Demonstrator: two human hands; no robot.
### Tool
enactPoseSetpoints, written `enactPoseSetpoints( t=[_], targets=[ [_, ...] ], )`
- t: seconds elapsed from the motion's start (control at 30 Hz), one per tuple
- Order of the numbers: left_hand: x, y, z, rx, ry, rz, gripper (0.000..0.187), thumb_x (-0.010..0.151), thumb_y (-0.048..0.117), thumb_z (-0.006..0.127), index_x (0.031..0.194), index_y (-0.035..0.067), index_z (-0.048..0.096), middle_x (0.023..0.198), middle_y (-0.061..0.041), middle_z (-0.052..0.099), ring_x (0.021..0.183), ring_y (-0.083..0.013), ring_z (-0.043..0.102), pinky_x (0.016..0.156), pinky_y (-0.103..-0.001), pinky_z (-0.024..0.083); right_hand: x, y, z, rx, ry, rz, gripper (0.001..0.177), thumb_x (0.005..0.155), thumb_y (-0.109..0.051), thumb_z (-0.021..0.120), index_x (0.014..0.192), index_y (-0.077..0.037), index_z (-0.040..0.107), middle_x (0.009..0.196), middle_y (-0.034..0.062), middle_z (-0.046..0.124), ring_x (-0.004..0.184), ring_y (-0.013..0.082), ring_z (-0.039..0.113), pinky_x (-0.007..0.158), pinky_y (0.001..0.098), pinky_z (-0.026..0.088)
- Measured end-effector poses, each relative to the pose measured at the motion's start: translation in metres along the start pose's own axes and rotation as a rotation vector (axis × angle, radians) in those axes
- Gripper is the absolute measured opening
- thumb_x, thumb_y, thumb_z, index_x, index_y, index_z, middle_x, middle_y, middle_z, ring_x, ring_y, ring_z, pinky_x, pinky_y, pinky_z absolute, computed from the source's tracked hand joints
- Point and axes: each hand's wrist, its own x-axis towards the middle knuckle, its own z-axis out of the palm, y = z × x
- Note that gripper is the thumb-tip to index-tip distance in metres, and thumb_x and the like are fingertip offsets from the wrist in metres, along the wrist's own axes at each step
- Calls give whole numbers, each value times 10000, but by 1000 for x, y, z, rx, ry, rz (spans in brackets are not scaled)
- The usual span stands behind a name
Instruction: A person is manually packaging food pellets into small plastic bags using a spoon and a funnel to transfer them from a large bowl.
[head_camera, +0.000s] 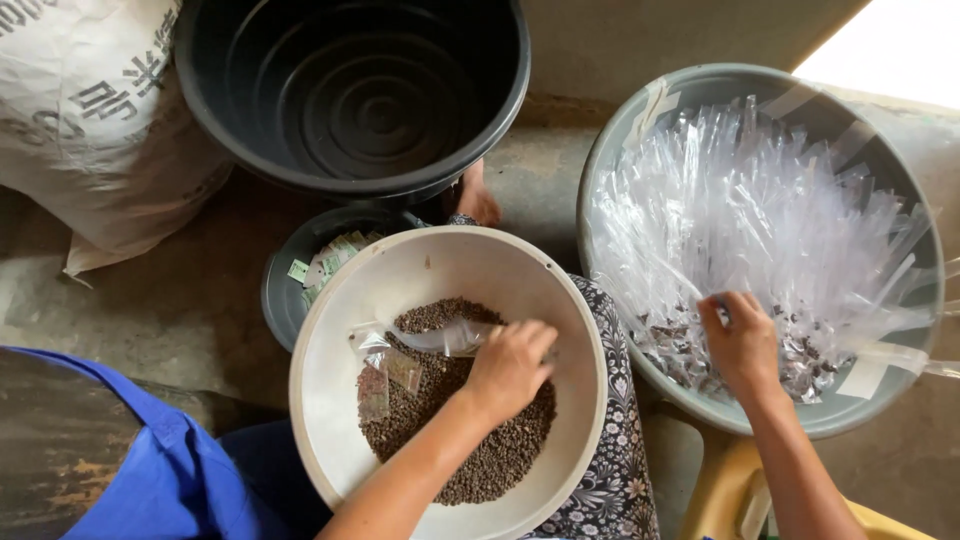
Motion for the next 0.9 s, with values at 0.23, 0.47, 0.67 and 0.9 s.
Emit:
enactPoseSetpoints(
  t=[0.23, 0.47, 0.67, 0.9],
  targets=[
    [-23, 9, -49, -220, 13, -180, 211, 878, 20, 704, 1084, 31, 749, 970, -139, 716, 915, -310, 694, 847, -397, 581, -11, -56, -4, 257, 30, 10, 315, 1169, -337, 516, 1257, -128, 735, 1150, 178, 596, 1065, 444, 626, 929, 482, 497],
    [-39, 79, -181, -525, 411, -109, 83, 919, 121, 722, 973, 108, 783, 940, -50, 736, 916, -184, 672, 853, -307, 516, -43, -250, -22, 1234, -595, 73, 289, 1001, -230, 614, 1137, -4, 731, 925, 92, 730, 853, 159, 692, 797, 310, 590],
    [-91, 139, -289, -809, 533, 58, 56, 911, 129, 727, 960, 103, 721, 988, -79, 740, 919, -175, 725, 892, -279, 583, -38, -264, 27, 1016, -983, -264, 281, 992, -322, 508, 911, -104, 666, 835, 0, 664, 754, 112, 613, 640, 256, 522],
    [-89, 52, -200, -148, 433, -294, 366, 854, 347, 790, 1096, 77, 745, 1075, -64, 736, 971, -249, 684, 842, -417, 480, -43, -249, 7, 1168, -1009, 21, 207, 994, -168, 608, 1094, -3, 683, 839, 122, 745, 648, 136, 676, 596, 243, 586]
  ],
)
